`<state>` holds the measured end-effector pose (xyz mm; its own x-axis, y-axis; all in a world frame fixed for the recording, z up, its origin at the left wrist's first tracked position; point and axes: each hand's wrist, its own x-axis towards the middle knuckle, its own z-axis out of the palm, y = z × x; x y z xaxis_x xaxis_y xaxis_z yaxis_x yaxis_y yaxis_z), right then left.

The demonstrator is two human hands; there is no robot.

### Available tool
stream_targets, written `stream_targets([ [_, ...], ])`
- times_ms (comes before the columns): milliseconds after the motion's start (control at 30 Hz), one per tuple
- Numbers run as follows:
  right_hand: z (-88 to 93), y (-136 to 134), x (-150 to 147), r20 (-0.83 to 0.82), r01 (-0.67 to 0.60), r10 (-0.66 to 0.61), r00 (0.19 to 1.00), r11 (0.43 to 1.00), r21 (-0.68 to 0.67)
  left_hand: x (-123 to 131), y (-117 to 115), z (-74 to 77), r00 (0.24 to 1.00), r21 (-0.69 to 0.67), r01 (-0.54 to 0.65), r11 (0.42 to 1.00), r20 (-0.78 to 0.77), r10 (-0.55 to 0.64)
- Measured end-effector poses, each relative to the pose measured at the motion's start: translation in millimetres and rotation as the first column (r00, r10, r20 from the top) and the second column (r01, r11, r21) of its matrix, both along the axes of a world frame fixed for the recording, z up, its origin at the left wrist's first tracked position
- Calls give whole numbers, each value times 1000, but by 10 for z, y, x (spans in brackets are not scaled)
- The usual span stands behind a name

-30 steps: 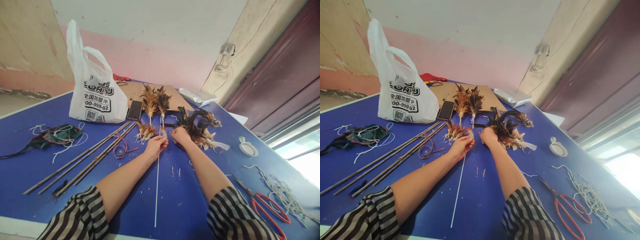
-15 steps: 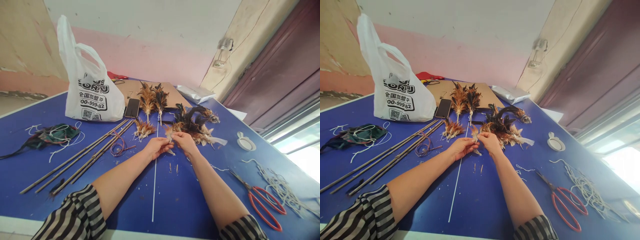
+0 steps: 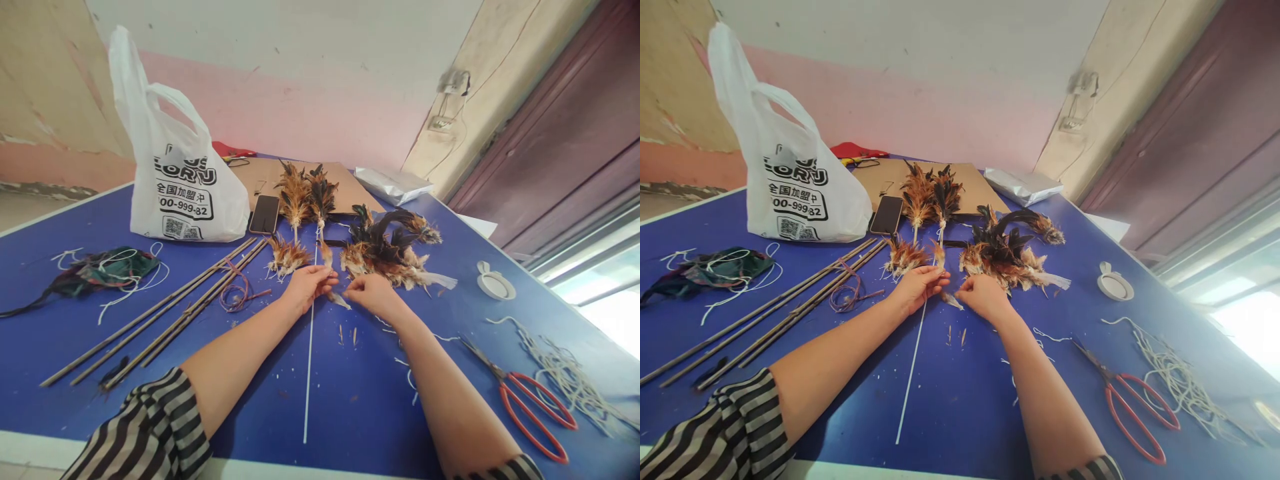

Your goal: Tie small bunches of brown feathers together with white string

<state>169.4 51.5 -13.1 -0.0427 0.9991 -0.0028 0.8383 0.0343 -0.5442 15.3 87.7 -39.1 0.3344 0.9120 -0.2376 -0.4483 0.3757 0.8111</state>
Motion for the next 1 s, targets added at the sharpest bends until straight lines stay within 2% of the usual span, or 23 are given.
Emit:
stream_targets([
  [67, -7, -36, -54, 180, -37, 43, 983, 999, -34, -9, 14, -4, 1000, 4, -25, 1000, -12, 25],
  [133, -24, -46, -104, 243, -38, 42, 969, 999, -20, -13, 21, -9, 999, -3, -50, 999, -18, 50],
  [200, -33, -29, -111, 157, -30, 29, 987, 1000, 5, -12, 21, -13, 998, -11, -63, 998, -15, 63],
  [267, -27, 4, -70, -109, 50, -46, 993, 998, 36, -9, 14, -14, 998, -15, -55, 998, -7, 55],
  [300, -22, 22, -44, -294, 118, -102, 950, 992, 37, -7, 8, -14, 999, -15, -41, 999, -1, 41],
  [333, -18, 38, -22, -481, 182, -150, 864, 983, 21, -4, 0, -14, 1000, -16, -22, 1000, 5, 22],
  [400, -24, 59, -9, -758, 227, -181, 626, 973, -44, 3, -22, -11, 999, -24, 30, 999, 21, -29],
  [467, -50, 66, -44, -878, 170, -156, 452, 982, -87, 11, -47, -3, 996, -43, 83, 996, 45, -81],
  [533, -90, 63, -105, -913, 113, -133, 385, 989, -96, 18, -68, 10, 991, -69, 121, 990, 70, -117],
  [633, -146, 62, -167, -922, 85, -123, 368, 992, -98, 22, -85, 33, 985, -93, 153, 984, 91, -144],
  [733, -177, 68, -170, -912, 116, -145, 384, 987, -108, 19, -91, 51, 985, -108, 158, 981, 90, -149],
  [900, -195, 61, -183, -889, 146, -150, 432, 985, -95, 28, -123, 56, 981, -53, 185, 981, 61, -182],
  [1000, -178, 62, -175, -850, 157, -139, 508, 985, -68, 40, -131, 49, 985, 2, 174, 985, 11, -174],
])
